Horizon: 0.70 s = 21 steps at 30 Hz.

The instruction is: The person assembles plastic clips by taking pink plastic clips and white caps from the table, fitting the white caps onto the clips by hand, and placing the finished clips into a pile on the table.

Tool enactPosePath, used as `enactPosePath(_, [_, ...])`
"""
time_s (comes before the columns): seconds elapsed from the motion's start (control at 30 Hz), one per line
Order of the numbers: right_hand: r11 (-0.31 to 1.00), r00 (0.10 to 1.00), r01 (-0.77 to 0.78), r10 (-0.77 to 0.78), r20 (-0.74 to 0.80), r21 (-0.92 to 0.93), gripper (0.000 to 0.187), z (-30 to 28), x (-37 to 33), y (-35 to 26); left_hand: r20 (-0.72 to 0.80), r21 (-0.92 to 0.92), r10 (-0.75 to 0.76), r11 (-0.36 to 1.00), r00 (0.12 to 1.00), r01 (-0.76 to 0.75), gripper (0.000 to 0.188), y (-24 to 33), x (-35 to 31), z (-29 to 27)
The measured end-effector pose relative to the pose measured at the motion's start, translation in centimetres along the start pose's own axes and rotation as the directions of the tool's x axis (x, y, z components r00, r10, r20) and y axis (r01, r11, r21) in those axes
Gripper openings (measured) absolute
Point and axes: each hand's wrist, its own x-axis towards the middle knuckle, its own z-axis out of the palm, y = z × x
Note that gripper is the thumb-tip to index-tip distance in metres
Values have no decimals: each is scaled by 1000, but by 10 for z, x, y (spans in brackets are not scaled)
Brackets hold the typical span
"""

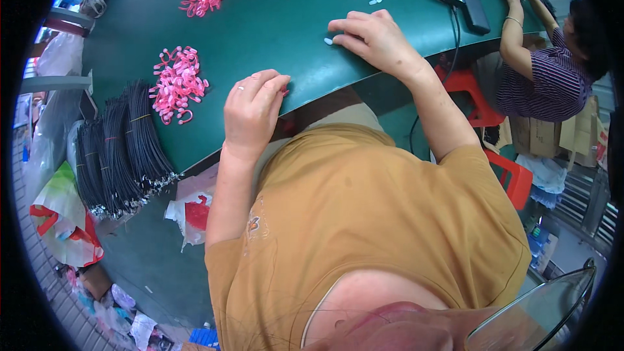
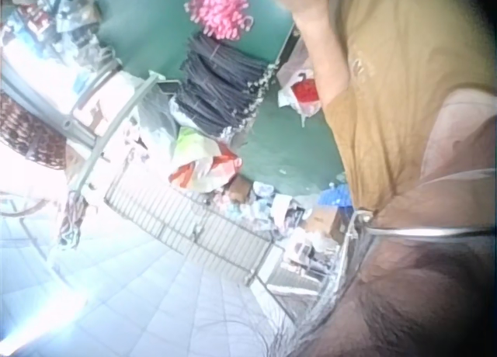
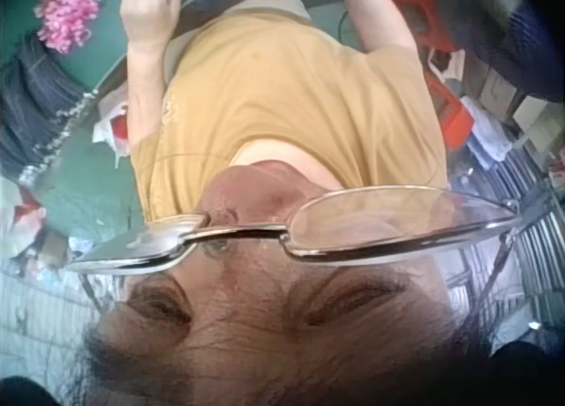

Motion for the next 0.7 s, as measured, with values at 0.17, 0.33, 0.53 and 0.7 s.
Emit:
enactPosePath(0.17, [1000, 999, 6, -6, -54, 16, 18, -9, -1, 17, 12, -84, -40, 996, 999, 41, 25, 3, -2, 0])
enactPosePath(0.33, [997, 1000, 1, -3, -29, -71, 15, -13, 2, -3, 7, -118, -73, 990, 997, 73, 24, 3, -6, 4])
enactPosePath(0.53, [980, 998, 33, -21, 61, -198, 15, -2, 10, -26, -2, -105, -86, 991, 996, 86, 21, 6, -7, 2])
enactPosePath(0.7, [955, 989, 65, -24, 144, -288, 18, -4, 19, -25, -35, -86, -73, 994, 997, 69, 20, 5, -9, 2])
